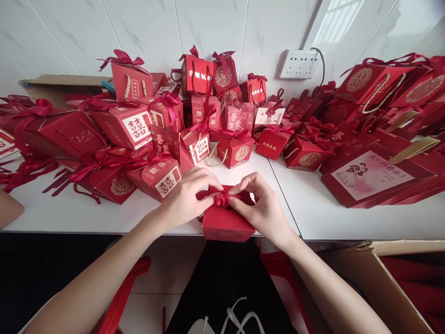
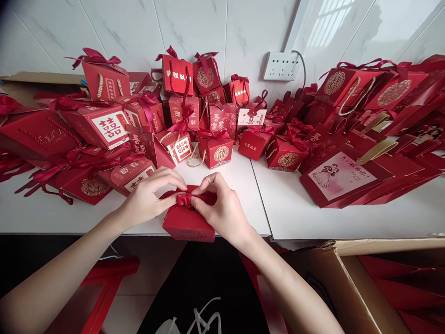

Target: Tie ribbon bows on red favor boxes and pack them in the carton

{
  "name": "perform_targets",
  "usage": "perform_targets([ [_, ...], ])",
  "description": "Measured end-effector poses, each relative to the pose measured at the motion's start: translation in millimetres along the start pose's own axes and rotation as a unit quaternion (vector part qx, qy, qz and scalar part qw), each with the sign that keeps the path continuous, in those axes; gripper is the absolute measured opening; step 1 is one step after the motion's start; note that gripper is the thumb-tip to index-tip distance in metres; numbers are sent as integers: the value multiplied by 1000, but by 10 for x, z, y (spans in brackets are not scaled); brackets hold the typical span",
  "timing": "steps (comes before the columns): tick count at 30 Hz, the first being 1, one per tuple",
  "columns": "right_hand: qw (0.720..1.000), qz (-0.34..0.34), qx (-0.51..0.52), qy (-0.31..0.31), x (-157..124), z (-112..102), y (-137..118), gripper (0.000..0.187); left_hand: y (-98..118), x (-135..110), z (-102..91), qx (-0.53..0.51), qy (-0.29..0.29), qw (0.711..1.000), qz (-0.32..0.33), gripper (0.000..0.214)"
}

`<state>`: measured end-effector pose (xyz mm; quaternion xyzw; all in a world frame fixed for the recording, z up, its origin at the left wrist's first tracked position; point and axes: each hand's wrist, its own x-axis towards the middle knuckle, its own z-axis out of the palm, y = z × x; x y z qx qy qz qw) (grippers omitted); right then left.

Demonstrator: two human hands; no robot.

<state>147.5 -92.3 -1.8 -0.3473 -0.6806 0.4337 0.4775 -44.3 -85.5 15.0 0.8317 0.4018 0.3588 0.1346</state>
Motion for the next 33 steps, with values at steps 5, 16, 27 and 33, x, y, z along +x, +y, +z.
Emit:
perform_targets([
  [5,1000,-12,-10,5,0,7,10,21,111,-34,-21,82,-10,996,15,13],
  [16,997,-34,-70,22,-20,10,19,15,219,-127,104,-25,28,988,-153,22],
  [27,982,-81,-171,0,-2,-40,-49,10,135,-92,208,-211,21,945,-249,22],
  [33,958,-129,-255,-1,32,-47,-55,14,100,-96,229,-260,29,933,-247,19],
])
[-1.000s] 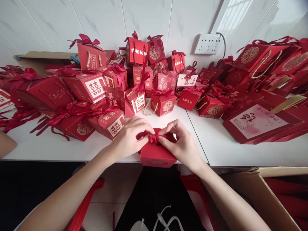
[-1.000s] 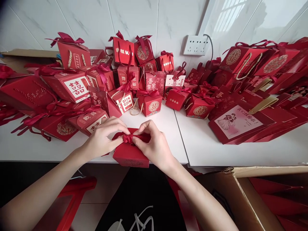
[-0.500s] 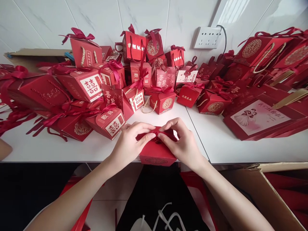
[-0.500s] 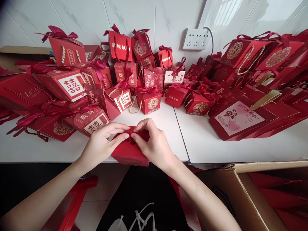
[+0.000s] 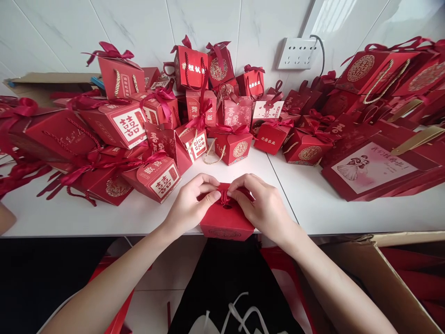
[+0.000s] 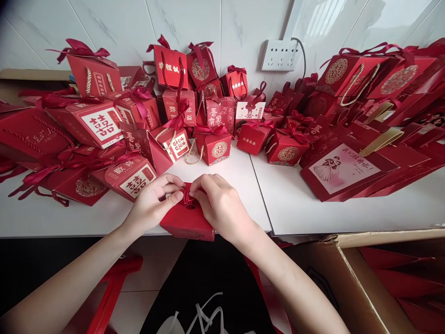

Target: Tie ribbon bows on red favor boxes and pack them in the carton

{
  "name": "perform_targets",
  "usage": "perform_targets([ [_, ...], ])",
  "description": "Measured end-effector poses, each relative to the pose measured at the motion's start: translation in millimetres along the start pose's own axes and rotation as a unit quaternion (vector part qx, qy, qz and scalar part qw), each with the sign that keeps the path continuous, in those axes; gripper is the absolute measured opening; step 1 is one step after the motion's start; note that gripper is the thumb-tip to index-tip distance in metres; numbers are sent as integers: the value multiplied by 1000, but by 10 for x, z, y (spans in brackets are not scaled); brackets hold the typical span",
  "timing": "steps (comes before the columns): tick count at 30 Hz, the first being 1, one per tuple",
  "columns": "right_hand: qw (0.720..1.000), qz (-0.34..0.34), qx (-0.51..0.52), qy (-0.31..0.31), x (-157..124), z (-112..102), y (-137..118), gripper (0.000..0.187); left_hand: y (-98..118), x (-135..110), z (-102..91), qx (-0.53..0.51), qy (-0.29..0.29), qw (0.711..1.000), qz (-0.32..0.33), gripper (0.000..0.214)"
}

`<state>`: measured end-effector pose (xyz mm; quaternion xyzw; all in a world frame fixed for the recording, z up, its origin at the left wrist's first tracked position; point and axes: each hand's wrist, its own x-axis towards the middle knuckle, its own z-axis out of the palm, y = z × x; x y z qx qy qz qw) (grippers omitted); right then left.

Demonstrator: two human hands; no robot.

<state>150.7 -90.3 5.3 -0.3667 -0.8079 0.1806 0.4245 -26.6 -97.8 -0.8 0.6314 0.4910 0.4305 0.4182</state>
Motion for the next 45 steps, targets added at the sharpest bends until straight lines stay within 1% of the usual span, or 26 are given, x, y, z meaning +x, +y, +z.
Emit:
perform_targets([
  [3,999,-31,-25,-6,1,-23,12,16,29,0,10,-53,-12,998,-13,17],
  [5,999,-43,-30,-4,-12,-55,8,16,49,0,13,-65,-9,998,-21,16],
  [10,995,-75,-63,11,-90,-130,-65,10,39,-4,12,-57,-1,998,-27,17],
  [12,992,-89,-90,10,-112,-130,-93,10,20,-5,9,-50,3,999,-20,17],
  [16,987,-102,-121,32,-109,-97,-102,10,-10,1,-8,-41,2,999,-2,18],
  [21,979,-145,-146,8,-89,-116,-85,15,5,24,-81,18,-19,1000,11,28],
  [23,975,-152,-163,-2,-89,-156,-83,16,40,28,-127,55,-10,998,24,28],
  [26,971,-148,-186,-12,-95,-226,-84,13,120,5,-199,128,12,989,69,22],
  [27,970,-145,-196,-15,-101,-249,-84,13,148,-13,-221,163,16,982,91,19],
  [29,965,-141,-220,-27,-119,-289,-82,14,193,-62,-258,247,23,957,147,14],
  [31,957,-142,-248,-39,-145,-325,-75,18,220,-122,-280,332,42,920,204,14],
  [33,948,-149,-279,-38,-178,-361,-69,21,232,-186,-284,401,71,876,258,17],
  [35,939,-159,-303,-27,-215,-395,-73,25,239,-249,-267,446,100,835,305,18],
  [36,937,-163,-309,-24,-234,-409,-83,26,246,-280,-252,459,110,821,321,18],
  [37,937,-164,-309,-22,-253,-420,-99,25,254,-311,-233,465,114,816,325,17],
  [38,940,-159,-302,-21,-273,-426,-121,22,265,-341,-212,465,116,819,317,16],
  [39,947,-147,-286,-20,-292,-426,-149,18,278,-369,-189,460,115,828,298,13],
  [41,965,-97,-241,-15,-331,-404,-214,12,306,-422,-143,449,112,849,256,10],
  [43,980,-28,-194,-17,-362,-354,-274,22,329,-469,-98,448,110,856,231,10],
  [45,987,39,-155,-26,-378,-284,-314,32,344,-512,-54,459,107,853,224,10],
])
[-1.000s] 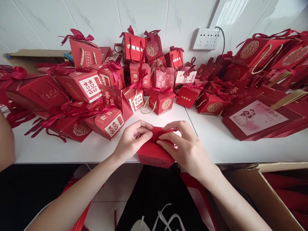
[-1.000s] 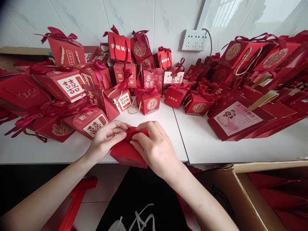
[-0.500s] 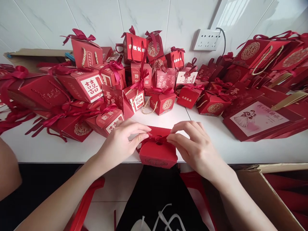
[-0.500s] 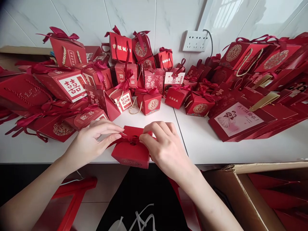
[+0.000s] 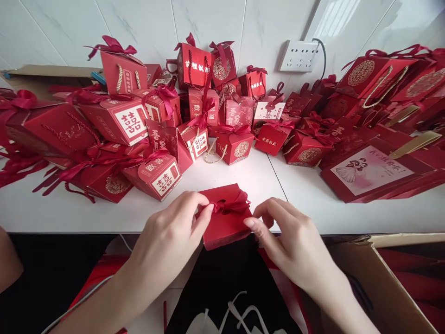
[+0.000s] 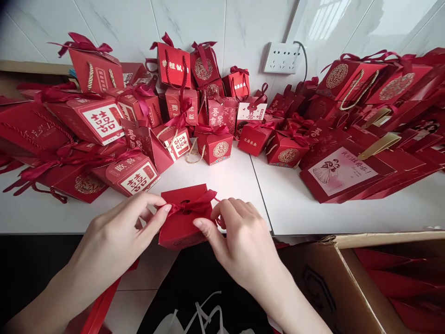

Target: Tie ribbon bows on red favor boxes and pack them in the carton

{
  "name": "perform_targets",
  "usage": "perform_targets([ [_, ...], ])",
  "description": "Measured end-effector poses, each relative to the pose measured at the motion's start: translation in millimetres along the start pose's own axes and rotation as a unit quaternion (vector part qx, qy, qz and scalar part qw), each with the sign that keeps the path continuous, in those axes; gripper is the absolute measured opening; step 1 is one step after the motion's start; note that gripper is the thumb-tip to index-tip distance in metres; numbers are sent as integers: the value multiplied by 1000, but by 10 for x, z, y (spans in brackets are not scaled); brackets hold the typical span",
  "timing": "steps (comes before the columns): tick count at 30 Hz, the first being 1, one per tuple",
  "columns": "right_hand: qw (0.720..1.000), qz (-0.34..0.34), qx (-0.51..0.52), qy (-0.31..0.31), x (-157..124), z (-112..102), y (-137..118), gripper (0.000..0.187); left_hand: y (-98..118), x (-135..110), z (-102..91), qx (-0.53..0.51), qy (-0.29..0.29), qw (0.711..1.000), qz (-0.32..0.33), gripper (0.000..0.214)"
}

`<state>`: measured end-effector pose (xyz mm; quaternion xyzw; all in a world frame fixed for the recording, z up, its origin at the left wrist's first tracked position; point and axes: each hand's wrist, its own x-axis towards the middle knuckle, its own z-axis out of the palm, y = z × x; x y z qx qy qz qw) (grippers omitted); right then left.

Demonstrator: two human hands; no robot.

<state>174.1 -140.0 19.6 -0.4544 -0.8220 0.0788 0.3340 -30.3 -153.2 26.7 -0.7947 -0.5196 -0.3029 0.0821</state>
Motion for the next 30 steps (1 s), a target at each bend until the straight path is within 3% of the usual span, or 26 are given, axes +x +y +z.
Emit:
perform_targets([
  [5,989,126,72,-34,52,139,-64,40,110,-82,19,4,-19,999,-25,10],
  [11,965,206,150,-55,130,203,-72,37,180,-199,75,-40,-21,995,-86,7],
  [18,946,232,217,-64,125,257,-18,19,195,-267,109,-72,-8,992,-103,5],
  [24,932,243,258,-76,132,257,-30,36,205,-309,161,-43,5,994,-99,4],
  [27,927,255,265,-68,128,284,-27,33,199,-324,169,-54,-6,993,-106,5],
  [30,905,262,327,-77,120,307,6,28,158,-302,151,-115,-46,982,-140,8],
])
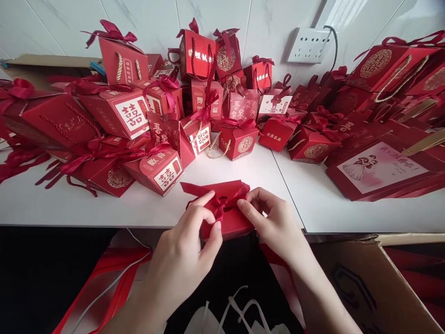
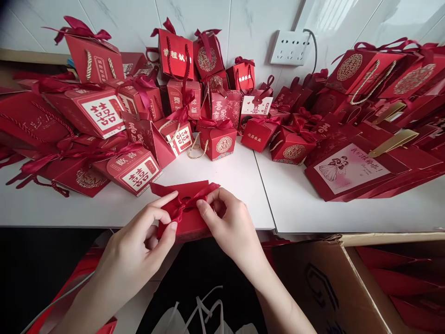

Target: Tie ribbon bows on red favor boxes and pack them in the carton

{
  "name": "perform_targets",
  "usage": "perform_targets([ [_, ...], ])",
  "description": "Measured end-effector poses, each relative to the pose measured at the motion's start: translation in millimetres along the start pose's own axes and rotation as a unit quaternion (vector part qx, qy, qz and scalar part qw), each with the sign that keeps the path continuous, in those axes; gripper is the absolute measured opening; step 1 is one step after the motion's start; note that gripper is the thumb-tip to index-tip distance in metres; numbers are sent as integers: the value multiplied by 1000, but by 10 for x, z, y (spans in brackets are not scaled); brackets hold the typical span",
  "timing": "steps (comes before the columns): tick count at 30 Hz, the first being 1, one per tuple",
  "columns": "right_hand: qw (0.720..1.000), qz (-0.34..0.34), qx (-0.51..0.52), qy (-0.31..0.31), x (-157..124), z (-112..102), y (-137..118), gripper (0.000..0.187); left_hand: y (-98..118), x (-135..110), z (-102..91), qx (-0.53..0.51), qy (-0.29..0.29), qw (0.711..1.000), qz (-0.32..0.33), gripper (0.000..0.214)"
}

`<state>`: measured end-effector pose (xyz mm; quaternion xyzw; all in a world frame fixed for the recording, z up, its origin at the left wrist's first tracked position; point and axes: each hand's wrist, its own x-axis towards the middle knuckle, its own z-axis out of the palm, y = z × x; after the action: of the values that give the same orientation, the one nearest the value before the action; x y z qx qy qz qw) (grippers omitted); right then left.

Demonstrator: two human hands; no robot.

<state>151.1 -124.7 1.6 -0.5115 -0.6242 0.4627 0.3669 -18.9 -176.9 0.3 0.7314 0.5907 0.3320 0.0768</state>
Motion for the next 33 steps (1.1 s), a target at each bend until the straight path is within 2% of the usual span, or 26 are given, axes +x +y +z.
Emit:
perform_targets([
  [4,995,6,91,-41,26,-40,39,29,-74,86,-46,-136,-79,985,-70,14],
  [6,993,0,106,-48,36,-59,49,29,-122,125,-47,-183,-91,975,-87,15],
  [8,993,-6,109,-53,41,-73,56,29,-165,146,-34,-192,-70,976,-79,16],
  [11,993,-10,107,-56,34,-90,64,28,-196,125,-18,-152,7,986,-62,8],
  [14,994,-17,97,-48,12,-100,64,28,-166,68,-32,-114,62,986,-103,9],
  [19,997,-18,65,-30,-20,-76,43,37,-68,63,-48,-124,2,976,-177,29],
  [25,1000,-7,20,4,-14,-34,65,37,-64,178,6,-198,-27,956,-213,31],
  [29,997,-1,68,-22,13,-60,90,37,-129,202,40,-293,-45,929,-221,30],
  [33,994,6,93,-54,44,-118,89,38,-180,218,46,-326,-50,916,-227,28],
])
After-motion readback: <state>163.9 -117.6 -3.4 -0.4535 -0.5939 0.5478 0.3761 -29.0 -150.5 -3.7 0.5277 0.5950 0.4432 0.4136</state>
